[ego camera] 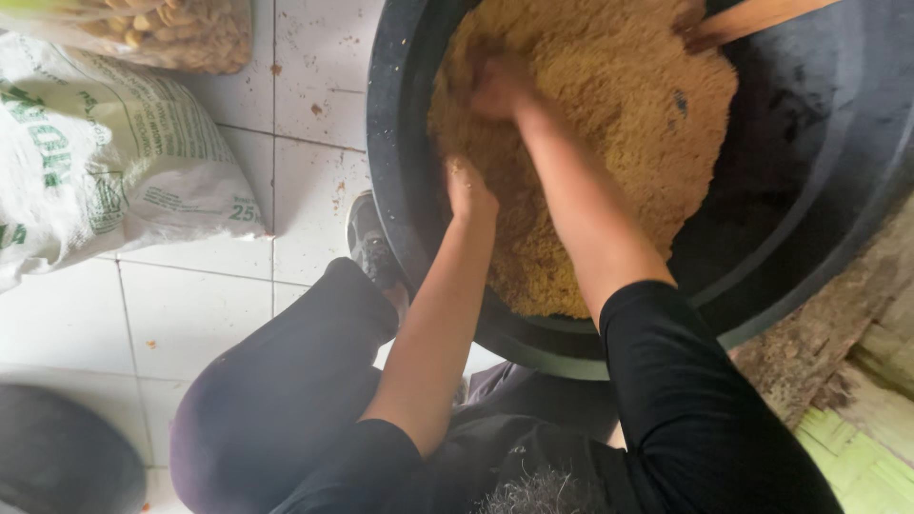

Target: The person mixes a large quantity of grain in a black basin using both hands, breaking up clumps and ensuring even distribution. The person then wipes their hands with a cloth.

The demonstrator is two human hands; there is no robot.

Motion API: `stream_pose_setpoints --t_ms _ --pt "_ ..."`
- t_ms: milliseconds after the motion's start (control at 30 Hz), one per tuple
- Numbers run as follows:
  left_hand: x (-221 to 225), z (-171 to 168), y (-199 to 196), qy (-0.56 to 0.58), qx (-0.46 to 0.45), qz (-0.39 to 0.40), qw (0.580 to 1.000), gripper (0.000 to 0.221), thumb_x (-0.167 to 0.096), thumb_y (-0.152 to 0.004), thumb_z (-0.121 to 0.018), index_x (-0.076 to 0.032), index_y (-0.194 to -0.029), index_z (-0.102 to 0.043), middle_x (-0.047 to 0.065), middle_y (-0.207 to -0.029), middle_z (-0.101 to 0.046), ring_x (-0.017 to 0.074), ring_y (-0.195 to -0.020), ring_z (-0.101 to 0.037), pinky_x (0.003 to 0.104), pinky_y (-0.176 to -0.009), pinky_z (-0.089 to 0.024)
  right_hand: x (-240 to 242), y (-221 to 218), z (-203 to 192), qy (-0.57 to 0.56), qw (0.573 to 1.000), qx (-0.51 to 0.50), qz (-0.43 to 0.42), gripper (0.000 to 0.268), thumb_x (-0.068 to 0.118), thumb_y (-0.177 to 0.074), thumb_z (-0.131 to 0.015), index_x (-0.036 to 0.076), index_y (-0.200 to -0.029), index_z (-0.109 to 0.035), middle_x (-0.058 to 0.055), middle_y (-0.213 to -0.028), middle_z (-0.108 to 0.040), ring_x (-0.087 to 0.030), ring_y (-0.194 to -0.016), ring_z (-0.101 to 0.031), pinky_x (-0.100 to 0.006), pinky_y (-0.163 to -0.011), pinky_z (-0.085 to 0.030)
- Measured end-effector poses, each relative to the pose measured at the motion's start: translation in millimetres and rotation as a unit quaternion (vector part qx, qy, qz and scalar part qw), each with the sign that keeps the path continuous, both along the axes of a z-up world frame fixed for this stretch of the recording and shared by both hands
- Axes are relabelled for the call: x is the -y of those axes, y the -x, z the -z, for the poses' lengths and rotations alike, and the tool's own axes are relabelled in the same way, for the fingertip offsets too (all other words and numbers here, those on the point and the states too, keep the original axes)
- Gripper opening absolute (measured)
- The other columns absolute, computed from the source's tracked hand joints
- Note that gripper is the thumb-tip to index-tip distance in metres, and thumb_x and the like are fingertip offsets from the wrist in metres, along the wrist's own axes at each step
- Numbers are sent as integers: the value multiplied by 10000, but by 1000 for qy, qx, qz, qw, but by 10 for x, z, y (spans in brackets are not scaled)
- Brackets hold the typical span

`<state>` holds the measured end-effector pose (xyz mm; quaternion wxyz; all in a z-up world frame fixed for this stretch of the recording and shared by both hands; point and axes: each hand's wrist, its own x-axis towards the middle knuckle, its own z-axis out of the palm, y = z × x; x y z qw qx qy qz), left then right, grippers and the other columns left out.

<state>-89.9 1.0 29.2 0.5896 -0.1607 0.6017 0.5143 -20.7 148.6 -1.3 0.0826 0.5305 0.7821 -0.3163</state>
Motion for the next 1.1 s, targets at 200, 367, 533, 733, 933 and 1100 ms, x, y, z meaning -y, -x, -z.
stream_pose_setpoints --t_ms 200,367,533,733,933,1100 --pt "-27 101 -43 -15 21 73 997 754 -539 -998 -511 -95 -1584 -342 126 -1685 -250 288 -1543 -226 474 -1224 -218 743 -279 -20 52 995 -80 -17 616 123 -823 -614 96 -1436 -563 -209 -1437 -552 -367 -1277 -552 -439 -1070 -447" --pt "152 -91 -338 -126 -84 200 968 449 -267 -1001 -539 -72 -1404 -566 157 -1335 -625 261 -1202 -587 425 -1007 -472 1255 -839 -419 147 933 -122 304 316 322 -1061 -609 91 -1273 -644 -158 -1220 -674 -261 -1092 -619 -423 -936 -532" --pt "-15 -479 -389 -153 -227 300 914 435 -371 -1087 -548 12 -1137 -747 113 -856 -739 188 -728 -613 392 -697 -533 1210 -1245 -1176 -8 968 2 252 305 421 -1082 -645 146 -1208 -684 -140 -1125 -706 -297 -1033 -634 -497 -841 -542" --pt "-144 -331 -91 -27 -295 356 886 543 -471 -1037 -477 1 -1230 -663 125 -823 -680 235 -716 -604 424 -665 -492 1029 -1868 -1183 98 932 30 348 528 447 -1048 -482 160 -1491 -481 -226 -1365 -565 -431 -1221 -548 -608 -1037 -444" --pt "8 -184 -483 -47 -279 454 845 733 -579 -908 -575 -24 -1386 -552 181 -1092 -710 286 -981 -648 429 -853 -514 1447 -1676 -659 213 834 -69 505 934 709 -910 -530 44 -1548 -379 -198 -1504 -529 -334 -1374 -538 -494 -1156 -414" --pt "24 -391 -672 -63 -160 577 798 969 -670 -801 -657 -46 -1516 -459 228 -1317 -735 329 -1202 -685 433 -1010 -533 1710 -1608 -631 323 634 -434 553 572 420 -1010 -622 25 -1423 -600 -162 -1286 -697 -255 -1132 -700 -403 -959 -583"
